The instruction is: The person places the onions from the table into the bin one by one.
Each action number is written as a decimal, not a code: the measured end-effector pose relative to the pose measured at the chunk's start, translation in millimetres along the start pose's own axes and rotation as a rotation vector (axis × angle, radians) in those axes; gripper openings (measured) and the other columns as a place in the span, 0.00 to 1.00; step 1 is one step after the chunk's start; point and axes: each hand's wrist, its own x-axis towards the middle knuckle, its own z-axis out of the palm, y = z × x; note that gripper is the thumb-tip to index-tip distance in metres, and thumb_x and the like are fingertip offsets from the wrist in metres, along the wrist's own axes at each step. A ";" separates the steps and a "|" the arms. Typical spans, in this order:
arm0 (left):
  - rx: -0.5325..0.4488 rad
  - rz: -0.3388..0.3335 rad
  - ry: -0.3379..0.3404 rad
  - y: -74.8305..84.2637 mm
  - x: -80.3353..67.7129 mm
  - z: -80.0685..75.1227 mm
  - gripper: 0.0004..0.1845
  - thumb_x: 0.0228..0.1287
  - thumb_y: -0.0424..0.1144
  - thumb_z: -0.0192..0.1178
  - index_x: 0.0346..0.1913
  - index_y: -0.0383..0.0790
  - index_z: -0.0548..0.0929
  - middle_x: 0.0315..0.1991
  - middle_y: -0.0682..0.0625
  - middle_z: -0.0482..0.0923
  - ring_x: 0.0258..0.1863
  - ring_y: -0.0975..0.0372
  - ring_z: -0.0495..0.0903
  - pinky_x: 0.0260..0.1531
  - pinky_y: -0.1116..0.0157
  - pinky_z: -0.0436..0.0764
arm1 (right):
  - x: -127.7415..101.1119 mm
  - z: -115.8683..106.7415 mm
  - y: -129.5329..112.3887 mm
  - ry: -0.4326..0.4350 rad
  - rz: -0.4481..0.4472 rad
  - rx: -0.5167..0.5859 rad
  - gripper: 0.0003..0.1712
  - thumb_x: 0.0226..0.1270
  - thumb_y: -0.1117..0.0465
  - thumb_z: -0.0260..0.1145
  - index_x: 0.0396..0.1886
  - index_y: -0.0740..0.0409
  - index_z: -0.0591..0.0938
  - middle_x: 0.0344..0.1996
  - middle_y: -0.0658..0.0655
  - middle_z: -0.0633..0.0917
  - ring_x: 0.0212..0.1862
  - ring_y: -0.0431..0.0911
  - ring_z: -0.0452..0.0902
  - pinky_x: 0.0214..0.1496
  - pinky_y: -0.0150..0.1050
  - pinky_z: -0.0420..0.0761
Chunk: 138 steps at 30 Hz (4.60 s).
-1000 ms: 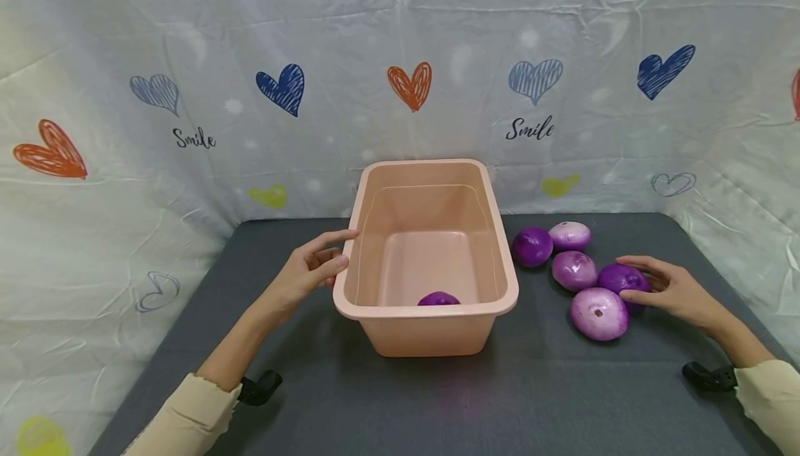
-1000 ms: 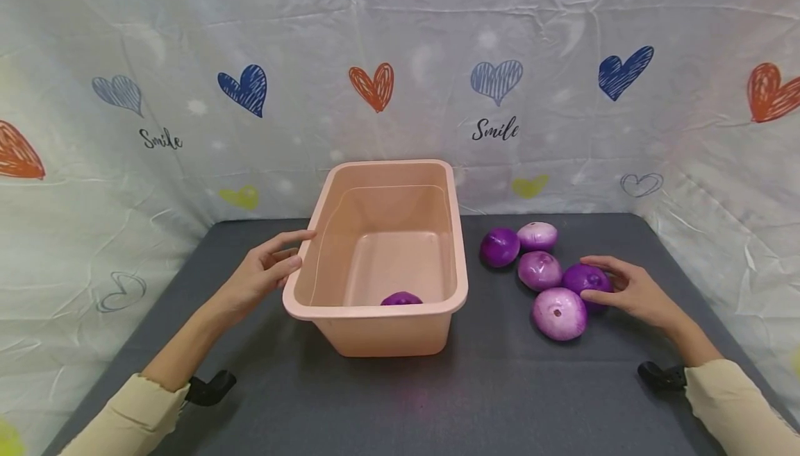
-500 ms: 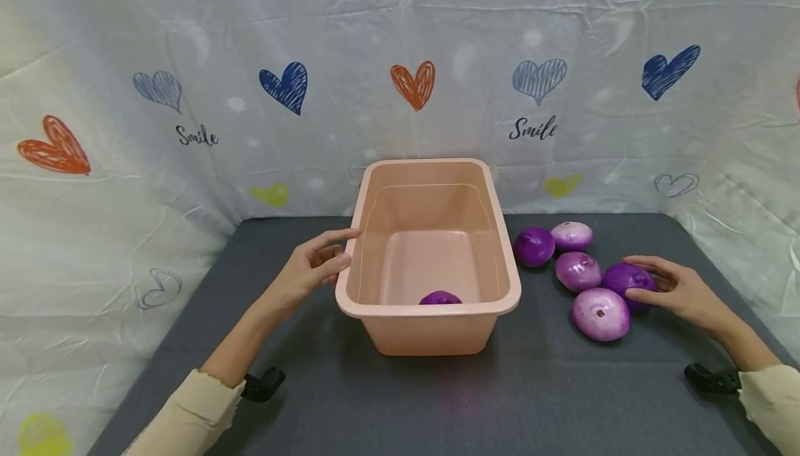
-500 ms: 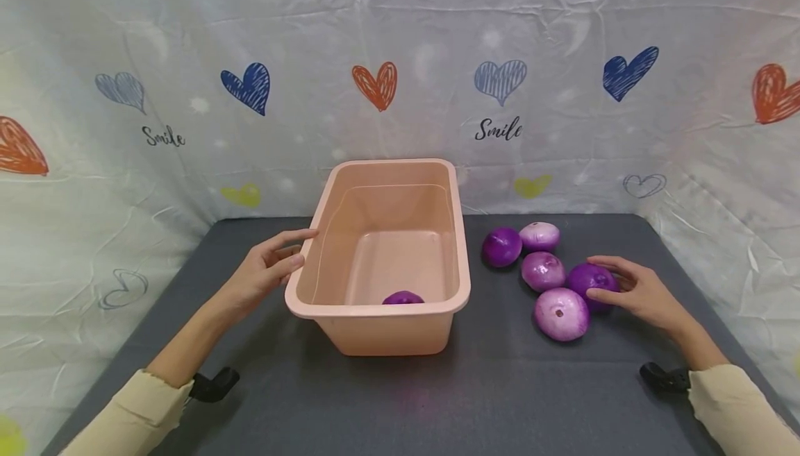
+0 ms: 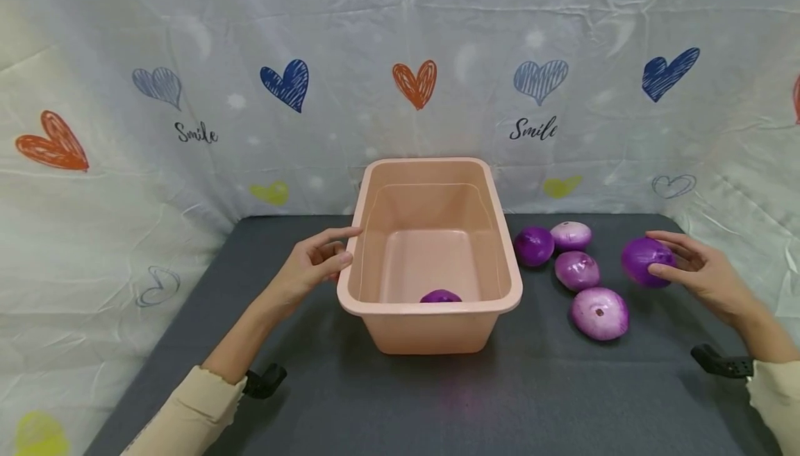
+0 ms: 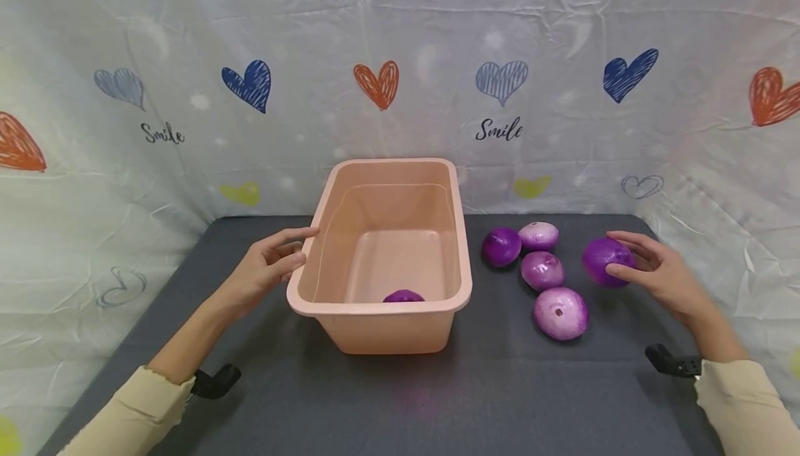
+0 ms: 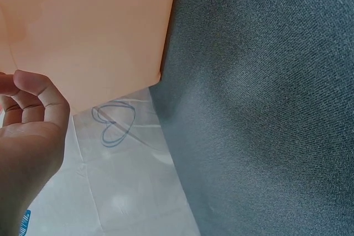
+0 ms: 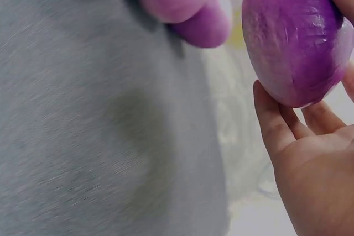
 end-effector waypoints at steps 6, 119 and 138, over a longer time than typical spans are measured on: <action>0.006 0.006 -0.007 0.9 1.2 -0.7 0.24 0.76 0.33 0.59 0.72 0.41 0.74 0.42 0.39 0.79 0.33 0.57 0.76 0.35 0.56 0.81 | 11.3 -1.4 -17.4 -0.008 0.003 -0.058 0.31 0.70 0.78 0.63 0.72 0.64 0.72 0.58 0.44 0.77 0.55 0.33 0.77 0.47 0.28 0.79; 0.027 -0.033 0.027 2.3 -0.3 1.3 0.24 0.76 0.37 0.59 0.72 0.43 0.74 0.49 0.39 0.82 0.36 0.55 0.77 0.38 0.55 0.80 | 71.6 55.8 -64.8 -0.292 -0.141 0.034 0.23 0.73 0.75 0.61 0.66 0.71 0.73 0.60 0.56 0.81 0.59 0.47 0.80 0.55 0.37 0.79; -0.005 -0.028 0.015 -0.2 -2.4 0.1 0.24 0.77 0.36 0.58 0.73 0.43 0.74 0.50 0.39 0.81 0.42 0.54 0.81 0.42 0.57 0.82 | 7.9 35.2 -29.2 -0.240 -0.105 0.007 0.29 0.72 0.80 0.58 0.72 0.71 0.67 0.65 0.53 0.76 0.64 0.42 0.74 0.54 0.33 0.78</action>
